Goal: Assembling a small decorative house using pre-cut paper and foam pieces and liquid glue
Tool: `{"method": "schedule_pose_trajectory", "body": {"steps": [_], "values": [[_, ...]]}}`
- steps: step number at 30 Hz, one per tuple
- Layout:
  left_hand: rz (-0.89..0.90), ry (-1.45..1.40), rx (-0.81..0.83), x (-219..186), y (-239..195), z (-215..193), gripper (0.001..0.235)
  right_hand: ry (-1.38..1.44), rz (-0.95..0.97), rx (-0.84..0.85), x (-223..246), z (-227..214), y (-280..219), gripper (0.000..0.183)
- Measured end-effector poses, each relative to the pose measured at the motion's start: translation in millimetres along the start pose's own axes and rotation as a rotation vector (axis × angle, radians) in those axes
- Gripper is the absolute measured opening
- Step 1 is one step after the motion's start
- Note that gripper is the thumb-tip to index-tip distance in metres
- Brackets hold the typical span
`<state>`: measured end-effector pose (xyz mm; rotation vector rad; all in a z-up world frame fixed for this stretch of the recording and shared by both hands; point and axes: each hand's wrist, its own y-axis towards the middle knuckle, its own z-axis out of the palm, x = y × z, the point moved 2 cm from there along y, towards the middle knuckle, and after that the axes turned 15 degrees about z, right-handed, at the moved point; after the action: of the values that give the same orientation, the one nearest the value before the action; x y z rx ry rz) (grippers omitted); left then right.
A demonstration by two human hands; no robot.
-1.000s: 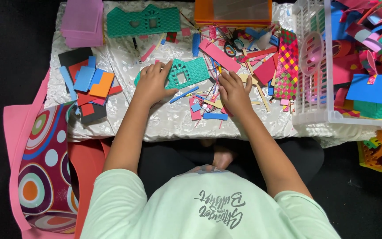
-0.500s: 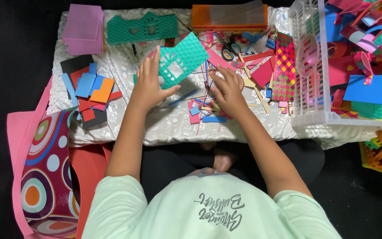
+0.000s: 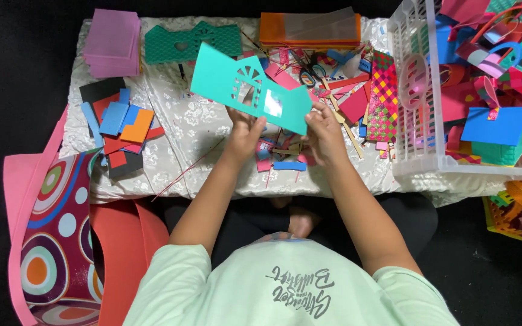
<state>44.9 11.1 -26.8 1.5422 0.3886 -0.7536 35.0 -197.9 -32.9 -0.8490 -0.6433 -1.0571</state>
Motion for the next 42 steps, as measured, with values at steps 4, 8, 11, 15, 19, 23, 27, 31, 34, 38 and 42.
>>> {"method": "schedule_pose_trajectory", "body": {"steps": [4, 8, 11, 15, 19, 23, 27, 31, 34, 38, 42], "values": [[-0.217, -0.094, -0.184, 26, -19, -11, 0.064, -0.194, -0.208, -0.287, 23, -15, 3, 0.033], [-0.301, -0.053, -0.409, 50, -32, -19, 0.051, -0.368, -0.3, -0.472, 24, -32, 17, 0.024], [-0.333, 0.085, -0.407, 20, -15, -20, 0.054, -0.448, -0.32, -0.57, 24, -37, 23, 0.023], [-0.338, 0.429, -0.287, 27, -21, -27, 0.052, -0.51, -0.373, -0.589, 8, -47, 31, 0.025], [-0.405, 0.57, -0.214, 11, -14, -20, 0.043, -0.796, -0.5, -0.619, -1, -41, 31, 0.039], [-0.374, 0.622, -0.107, 12, -21, -17, 0.045, -0.826, -0.496, -0.579, 3, -31, 21, 0.057], [-0.395, 0.608, -0.034, -3, -13, -10, 0.044, -0.919, -0.467, -0.562, 2, -29, 24, 0.075], [-0.401, 0.628, 0.002, 3, -19, -12, 0.044, -1.073, -0.469, -0.566, 2, -20, 20, 0.077], [-0.381, 0.666, 0.049, 9, -21, -13, 0.044, -1.141, -0.537, -0.494, -2, -18, 22, 0.075], [-0.34, 0.681, 0.141, -8, -10, -6, 0.047, -1.325, -0.734, -0.396, -7, -19, 25, 0.055], [-0.217, 0.703, 0.192, -5, -6, -2, 0.045, -1.273, -0.677, -0.371, -3, -14, 22, 0.047]]}}
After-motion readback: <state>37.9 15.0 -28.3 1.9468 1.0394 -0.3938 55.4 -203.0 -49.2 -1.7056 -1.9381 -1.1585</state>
